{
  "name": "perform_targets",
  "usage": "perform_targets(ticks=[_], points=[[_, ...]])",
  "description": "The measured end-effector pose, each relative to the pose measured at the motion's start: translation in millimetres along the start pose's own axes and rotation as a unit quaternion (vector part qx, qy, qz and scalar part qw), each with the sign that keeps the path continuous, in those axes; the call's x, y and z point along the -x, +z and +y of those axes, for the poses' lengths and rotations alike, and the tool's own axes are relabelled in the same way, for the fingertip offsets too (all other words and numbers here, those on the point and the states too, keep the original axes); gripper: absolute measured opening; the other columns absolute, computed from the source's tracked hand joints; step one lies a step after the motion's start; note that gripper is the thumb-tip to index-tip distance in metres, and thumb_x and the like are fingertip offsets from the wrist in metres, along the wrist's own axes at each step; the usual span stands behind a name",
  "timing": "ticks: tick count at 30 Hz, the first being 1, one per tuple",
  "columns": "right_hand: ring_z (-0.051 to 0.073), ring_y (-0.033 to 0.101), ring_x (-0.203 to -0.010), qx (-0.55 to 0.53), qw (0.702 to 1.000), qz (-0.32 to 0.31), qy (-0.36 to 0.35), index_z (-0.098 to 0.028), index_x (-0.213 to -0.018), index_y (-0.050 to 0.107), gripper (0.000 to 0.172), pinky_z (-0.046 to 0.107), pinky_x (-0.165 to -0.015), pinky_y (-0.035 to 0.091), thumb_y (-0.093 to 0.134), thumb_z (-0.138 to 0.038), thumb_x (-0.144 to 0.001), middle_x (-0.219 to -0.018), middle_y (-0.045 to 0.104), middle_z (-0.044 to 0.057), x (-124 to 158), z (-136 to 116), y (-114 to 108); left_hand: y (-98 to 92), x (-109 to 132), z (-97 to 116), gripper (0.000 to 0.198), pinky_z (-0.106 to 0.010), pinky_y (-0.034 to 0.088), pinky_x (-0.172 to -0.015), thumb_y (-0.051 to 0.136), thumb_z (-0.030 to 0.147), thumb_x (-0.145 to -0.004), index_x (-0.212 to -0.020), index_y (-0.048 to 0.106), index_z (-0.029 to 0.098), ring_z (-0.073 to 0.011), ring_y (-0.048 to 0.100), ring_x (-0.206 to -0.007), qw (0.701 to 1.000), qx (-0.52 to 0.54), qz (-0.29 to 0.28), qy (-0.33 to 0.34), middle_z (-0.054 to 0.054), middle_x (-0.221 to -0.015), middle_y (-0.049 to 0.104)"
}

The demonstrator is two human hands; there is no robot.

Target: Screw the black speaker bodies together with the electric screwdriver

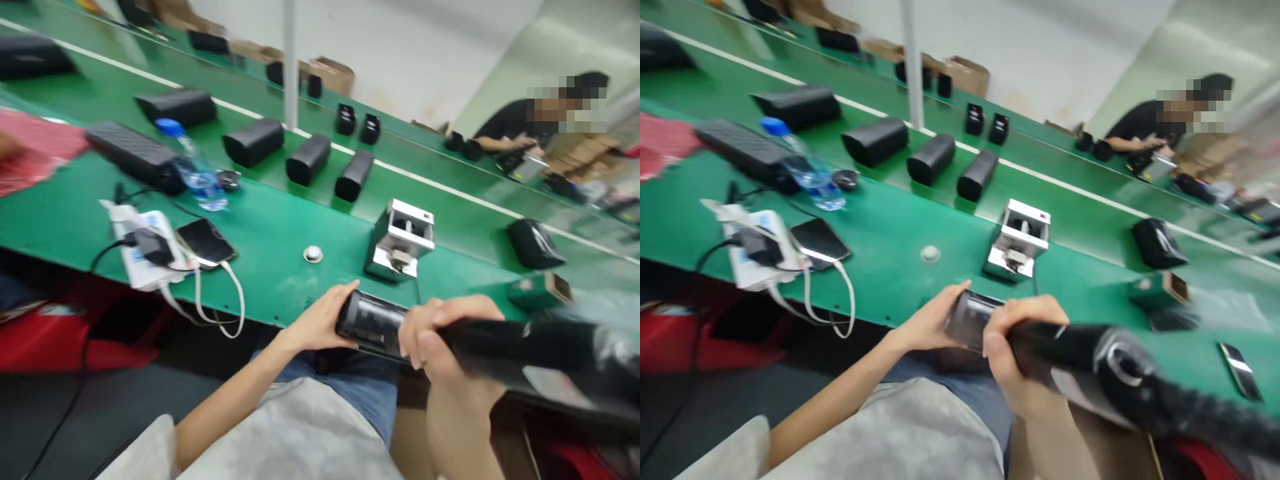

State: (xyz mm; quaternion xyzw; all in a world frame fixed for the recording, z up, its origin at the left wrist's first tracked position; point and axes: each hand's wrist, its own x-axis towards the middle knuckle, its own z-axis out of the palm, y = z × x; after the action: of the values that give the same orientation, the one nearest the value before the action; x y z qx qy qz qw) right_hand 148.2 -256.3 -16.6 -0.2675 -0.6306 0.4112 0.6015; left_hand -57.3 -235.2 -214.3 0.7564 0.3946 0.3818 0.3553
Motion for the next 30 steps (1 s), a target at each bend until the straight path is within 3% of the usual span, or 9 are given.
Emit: perform_targets(ticks=[3, 6, 9, 12, 14, 17, 23, 27, 30], points=[[0.011, 0.041, -0.036, -0.034, 0.997, 0.059, -0.047, -0.026, -0.114, 0.072, 0.028, 0.029, -0.036, 0.040, 0.082, -0.012, -0.092, -0.062, 0.054, -0.011, -39, -23, -8, -4.9, -1, 4, 0.144, -0.070, 0.045, -0.137, 0.108, 0.042, -0.081, -0.186, 0.009, 0.038, -0.0456, 0.050, -0.166, 1.000, -0.006, -0.019, -0.016, -0.020, -0.178, 0.046], [0.011, 0.037, -0.036, 0.016, 0.979, 0.162, -0.124, -0.027, -0.104, 0.070, 0.031, 0.031, -0.034, 0.034, 0.091, -0.016, -0.084, -0.059, 0.049, -0.012, -79, -28, -23, -8.2, -1, 8, 0.144, -0.071, 0.045, -0.136, 0.107, 0.039, -0.082, -0.186, 0.007, 0.037, -0.0469, 0.048, -0.167, 0.999, -0.018, -0.030, -0.017, -0.021, -0.180, 0.045], [0.013, 0.040, -0.040, 0.107, 0.954, 0.226, -0.163, -0.032, -0.091, 0.059, 0.037, 0.034, -0.038, 0.036, 0.095, -0.037, -0.083, -0.056, 0.043, -0.011, -113, -5, -39, -10.2, -1, 11, 0.144, -0.069, 0.046, -0.136, 0.107, 0.037, -0.082, -0.186, 0.007, 0.036, -0.0474, 0.048, -0.168, 0.999, -0.023, -0.034, -0.020, -0.021, -0.180, 0.045], [0.017, 0.045, -0.048, 0.168, 0.949, 0.227, -0.139, -0.035, -0.089, 0.056, 0.044, 0.040, -0.048, 0.046, 0.091, -0.061, -0.091, -0.057, 0.044, -0.008, -135, 25, -47, -11.0, -2, 13, 0.144, -0.068, 0.048, -0.135, 0.107, 0.035, -0.082, -0.187, 0.007, 0.036, -0.0467, 0.049, -0.167, 0.999, -0.021, -0.032, -0.026, -0.020, -0.179, 0.047], [0.017, 0.049, -0.053, 0.176, 0.954, 0.204, -0.134, -0.036, -0.093, 0.059, 0.046, 0.042, -0.054, 0.051, 0.089, -0.070, -0.092, -0.060, 0.047, -0.007, -143, 43, -47, -10.9, -2, 14, 0.144, -0.068, 0.048, -0.135, 0.107, 0.033, -0.082, -0.186, 0.007, 0.037, -0.0462, 0.050, -0.166, 0.999, -0.020, -0.031, -0.028, -0.020, -0.179, 0.047], [0.015, 0.050, -0.051, 0.173, 0.949, 0.215, -0.154, -0.032, -0.098, 0.063, 0.047, 0.038, -0.051, 0.049, 0.089, -0.071, -0.092, -0.064, 0.050, -0.008, -151, 64, -45, -10.4, -2, 15, 0.147, -0.069, 0.048, -0.135, 0.107, 0.031, -0.081, -0.186, 0.005, 0.039, -0.0464, 0.050, -0.166, 0.999, -0.019, -0.034, -0.036, -0.020, -0.178, 0.047], [0.014, 0.047, -0.042, 0.180, 0.930, 0.258, -0.191, -0.030, -0.101, 0.057, 0.027, 0.034, -0.049, 0.044, 0.079, -0.046, -0.099, -0.062, 0.042, -0.012, -164, 95, -50, -11.0, -2, 16, 0.146, -0.069, 0.048, -0.135, 0.107, 0.031, -0.081, -0.186, 0.007, 0.039, -0.0462, 0.050, -0.166, 0.998, -0.015, -0.039, -0.046, -0.019, -0.179, 0.046], [0.014, 0.045, -0.042, 0.180, 0.934, 0.254, -0.175, -0.031, -0.100, 0.055, 0.034, 0.034, -0.048, 0.043, 0.080, -0.054, -0.099, -0.062, 0.039, -0.012, -163, 98, -55, -10.6, -3, 14, 0.144, -0.068, 0.047, -0.136, 0.107, 0.034, -0.081, -0.186, 0.008, 0.038, -0.0461, 0.050, -0.167, 0.999, -0.016, -0.033, -0.035, -0.019, -0.179, 0.047], [0.013, 0.044, -0.044, 0.164, 0.950, 0.232, -0.131, -0.032, -0.097, 0.058, 0.045, 0.034, -0.047, 0.042, 0.088, -0.065, -0.091, -0.059, 0.043, -0.012, -151, 79, -53, -9.7, -2, 12, 0.144, -0.068, 0.048, -0.135, 0.106, 0.035, -0.083, -0.187, 0.007, 0.038, -0.0464, 0.050, -0.167, 0.999, -0.021, -0.032, -0.029, -0.020, -0.179, 0.046]])
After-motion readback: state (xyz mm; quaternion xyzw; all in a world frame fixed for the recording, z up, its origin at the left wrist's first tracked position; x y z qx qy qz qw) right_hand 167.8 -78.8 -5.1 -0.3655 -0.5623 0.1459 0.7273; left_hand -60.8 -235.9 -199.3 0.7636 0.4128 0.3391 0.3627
